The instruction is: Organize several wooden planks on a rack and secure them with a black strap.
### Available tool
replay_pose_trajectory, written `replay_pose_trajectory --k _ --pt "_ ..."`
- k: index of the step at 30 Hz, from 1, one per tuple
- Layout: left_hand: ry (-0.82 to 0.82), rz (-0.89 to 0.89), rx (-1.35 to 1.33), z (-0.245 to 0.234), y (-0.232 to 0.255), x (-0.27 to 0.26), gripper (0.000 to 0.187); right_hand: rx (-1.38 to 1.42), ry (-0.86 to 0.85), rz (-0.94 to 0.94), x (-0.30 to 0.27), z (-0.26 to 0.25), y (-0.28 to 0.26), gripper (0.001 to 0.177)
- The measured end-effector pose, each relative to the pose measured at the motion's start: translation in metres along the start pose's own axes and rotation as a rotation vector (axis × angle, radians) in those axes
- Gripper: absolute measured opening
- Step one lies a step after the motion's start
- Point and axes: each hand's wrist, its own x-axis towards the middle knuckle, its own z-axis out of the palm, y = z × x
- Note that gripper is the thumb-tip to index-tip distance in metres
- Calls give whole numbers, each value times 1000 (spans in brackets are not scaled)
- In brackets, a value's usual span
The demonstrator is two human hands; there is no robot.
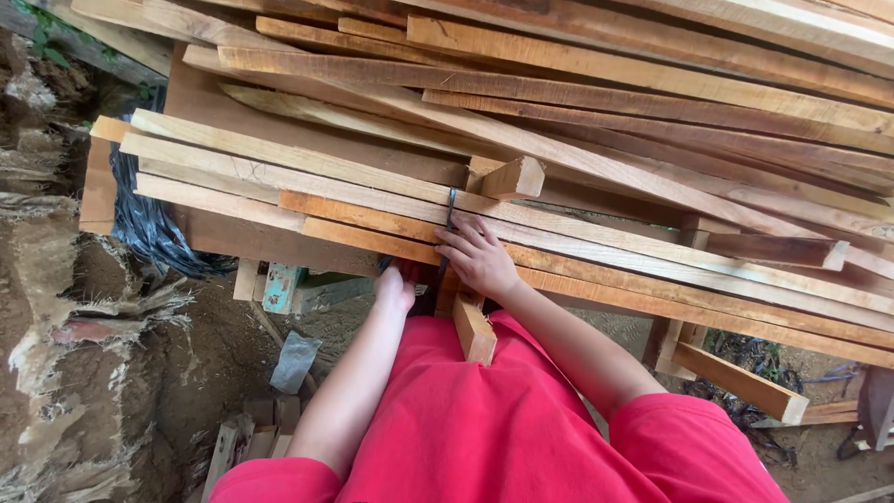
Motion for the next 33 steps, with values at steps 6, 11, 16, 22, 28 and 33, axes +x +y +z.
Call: replay_pose_trajectory --k 6,11,16,22,28,33 --pt "-43 -16 -75 3 16 -32 61 31 14 69 4 2 6 25" --pt "-127 395 489 -48 -3 -17 30 62 19 81 9 -7 0 24" --pt "-299 937 1129 -55 11 -53 21 51 26 85 18 -6 1 26" --pt "-694 1159 1042 -55 -7 -36 16 394 98 111 51 2 13 18" --pt "-781 1394 1176 -40 31 -73 16 362 100 121 61 -4 12 15" --pt "-864 1433 1076 -24 41 -91 19 386 128 156 72 0 13 15"
